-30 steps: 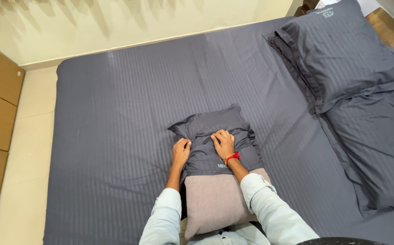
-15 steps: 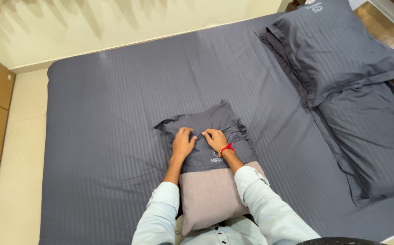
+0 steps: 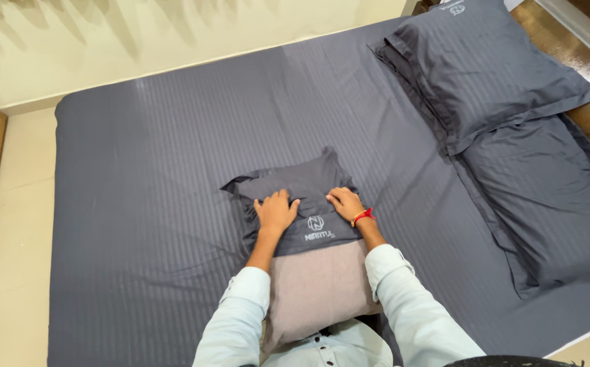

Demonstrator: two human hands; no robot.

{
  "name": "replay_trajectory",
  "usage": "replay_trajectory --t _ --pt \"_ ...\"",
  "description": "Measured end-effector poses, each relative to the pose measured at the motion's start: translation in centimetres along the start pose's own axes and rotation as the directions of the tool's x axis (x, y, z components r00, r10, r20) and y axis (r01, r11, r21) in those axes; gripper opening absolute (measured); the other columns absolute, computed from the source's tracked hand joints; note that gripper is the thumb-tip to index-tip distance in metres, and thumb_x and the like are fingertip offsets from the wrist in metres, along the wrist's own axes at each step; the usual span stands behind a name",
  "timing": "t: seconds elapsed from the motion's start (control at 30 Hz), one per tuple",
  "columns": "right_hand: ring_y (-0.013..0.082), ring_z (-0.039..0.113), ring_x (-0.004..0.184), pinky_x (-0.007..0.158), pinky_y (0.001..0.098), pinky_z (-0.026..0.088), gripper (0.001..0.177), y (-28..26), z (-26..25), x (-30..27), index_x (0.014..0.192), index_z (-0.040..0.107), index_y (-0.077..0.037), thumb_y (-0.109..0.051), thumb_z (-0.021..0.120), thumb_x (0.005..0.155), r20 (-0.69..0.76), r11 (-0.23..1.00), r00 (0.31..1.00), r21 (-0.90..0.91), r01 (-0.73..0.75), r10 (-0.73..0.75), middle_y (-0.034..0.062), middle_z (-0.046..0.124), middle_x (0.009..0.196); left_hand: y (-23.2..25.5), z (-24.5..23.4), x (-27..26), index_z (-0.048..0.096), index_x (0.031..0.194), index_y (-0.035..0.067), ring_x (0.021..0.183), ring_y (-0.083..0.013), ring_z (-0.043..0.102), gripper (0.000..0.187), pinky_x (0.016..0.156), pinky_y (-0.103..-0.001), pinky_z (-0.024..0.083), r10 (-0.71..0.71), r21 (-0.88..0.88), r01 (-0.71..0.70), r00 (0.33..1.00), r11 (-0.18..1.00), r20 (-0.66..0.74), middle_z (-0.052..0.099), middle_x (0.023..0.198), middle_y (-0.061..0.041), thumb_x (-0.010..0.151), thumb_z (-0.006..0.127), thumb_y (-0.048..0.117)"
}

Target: The person puts a pillow inside a grey pillowcase and folds the fabric edges over the pillow to close it by hand.

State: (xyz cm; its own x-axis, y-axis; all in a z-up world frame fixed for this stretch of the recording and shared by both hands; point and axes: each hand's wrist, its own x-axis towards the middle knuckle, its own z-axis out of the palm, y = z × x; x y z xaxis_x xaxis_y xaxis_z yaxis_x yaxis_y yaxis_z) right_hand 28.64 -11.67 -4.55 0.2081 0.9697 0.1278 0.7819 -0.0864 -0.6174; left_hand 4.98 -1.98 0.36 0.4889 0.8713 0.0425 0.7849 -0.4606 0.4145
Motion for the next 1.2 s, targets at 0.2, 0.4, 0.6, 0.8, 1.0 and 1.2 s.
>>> replay_trajectory --t 0.2,0.4,0.6,0.8,1.0,1.2 --pt "0.0278 0.064 0.087 0.080 0.0382 0.050 0.029 0.8 -1.6 -3.3 0.094 0.069 -0.003 -0.031 0.062 0.098 -0.058 0.990 0.998 0.139 0.014 -0.006 0.0093 0.068 0.089 2.5 2.6 1.6 0.072 0.117 0.018 0.139 -0.0381 0.044 0.044 0.109 -0.069 0.027 0.129 0.024 -0.127 0.987 0.992 -0.091 0.056 0.142 -0.012 0.086 0.067 0.049" --pt "0.0268 0.060 0.094 0.088 0.0373 0.046 0.032 4.2 -1.6 -3.2 0.097 0.066 0.000 -0.029 0.055 0.106 -0.048 0.966 0.999 0.259 0.026 -0.014 0.0118 0.066 0.092 1.2 3.8 1.7 0.069 0.125 0.021 0.145 -0.0367 0.039 0.049 0.113 -0.069 0.027 0.085 -0.073 -0.080 0.995 0.994 0.058 0.054 0.149 -0.007 0.090 0.062 0.054" --pt "0.0163 0.054 0.084 0.081 0.0329 0.047 0.031 4.1 -2.1 -5.6 0.100 0.064 -0.005 -0.035 0.058 0.103 0.109 0.876 0.956 0.383 -0.292 0.271 0.0055 0.062 0.089 0.7 3.1 1.5 0.063 0.134 0.023 0.149 -0.0356 0.034 0.060 0.113 -0.069 0.027 0.033 -0.097 -0.020 0.990 0.995 0.135 0.048 0.155 -0.005 0.089 0.057 0.063" --pt "0.0099 0.054 0.091 0.084 0.0279 0.044 0.026 5.1 -1.9 -8.4 0.101 0.063 -0.005 -0.030 0.067 0.100 -0.036 0.851 0.975 0.496 -0.173 0.220 -0.0012 0.062 0.096 0.5 3.8 1.0 0.060 0.140 0.023 0.151 -0.0352 0.031 0.065 0.114 -0.068 0.026 0.097 -0.091 -0.086 0.988 0.992 0.118 0.043 0.159 -0.005 0.089 0.057 0.064" --pt "0.0183 0.060 0.097 0.089 0.0318 0.050 0.030 6.1 -2.3 -9.4 0.110 0.067 -0.006 -0.035 0.064 0.105 0.056 0.899 0.945 0.297 -0.323 0.321 0.0078 0.066 0.104 -0.8 2.4 0.8 0.060 0.141 0.024 0.151 -0.0352 0.031 0.068 0.117 -0.064 0.026 0.105 -0.143 -0.085 0.984 0.986 0.142 0.043 0.159 -0.007 0.087 0.059 0.066" --pt "0.0284 0.045 0.137 0.105 0.0419 0.041 0.050 5.8 -2.8 -12.9 0.137 0.054 -0.019 -0.036 0.068 0.093 0.221 0.632 0.824 0.548 -0.548 0.522 0.0163 0.051 0.144 -7.4 1.5 -2.6 0.048 0.147 0.016 0.141 -0.0374 0.045 0.090 0.116 -0.044 0.040 -0.240 -0.478 0.354 0.928 0.804 0.283 0.043 0.154 -0.025 0.077 0.079 0.062"
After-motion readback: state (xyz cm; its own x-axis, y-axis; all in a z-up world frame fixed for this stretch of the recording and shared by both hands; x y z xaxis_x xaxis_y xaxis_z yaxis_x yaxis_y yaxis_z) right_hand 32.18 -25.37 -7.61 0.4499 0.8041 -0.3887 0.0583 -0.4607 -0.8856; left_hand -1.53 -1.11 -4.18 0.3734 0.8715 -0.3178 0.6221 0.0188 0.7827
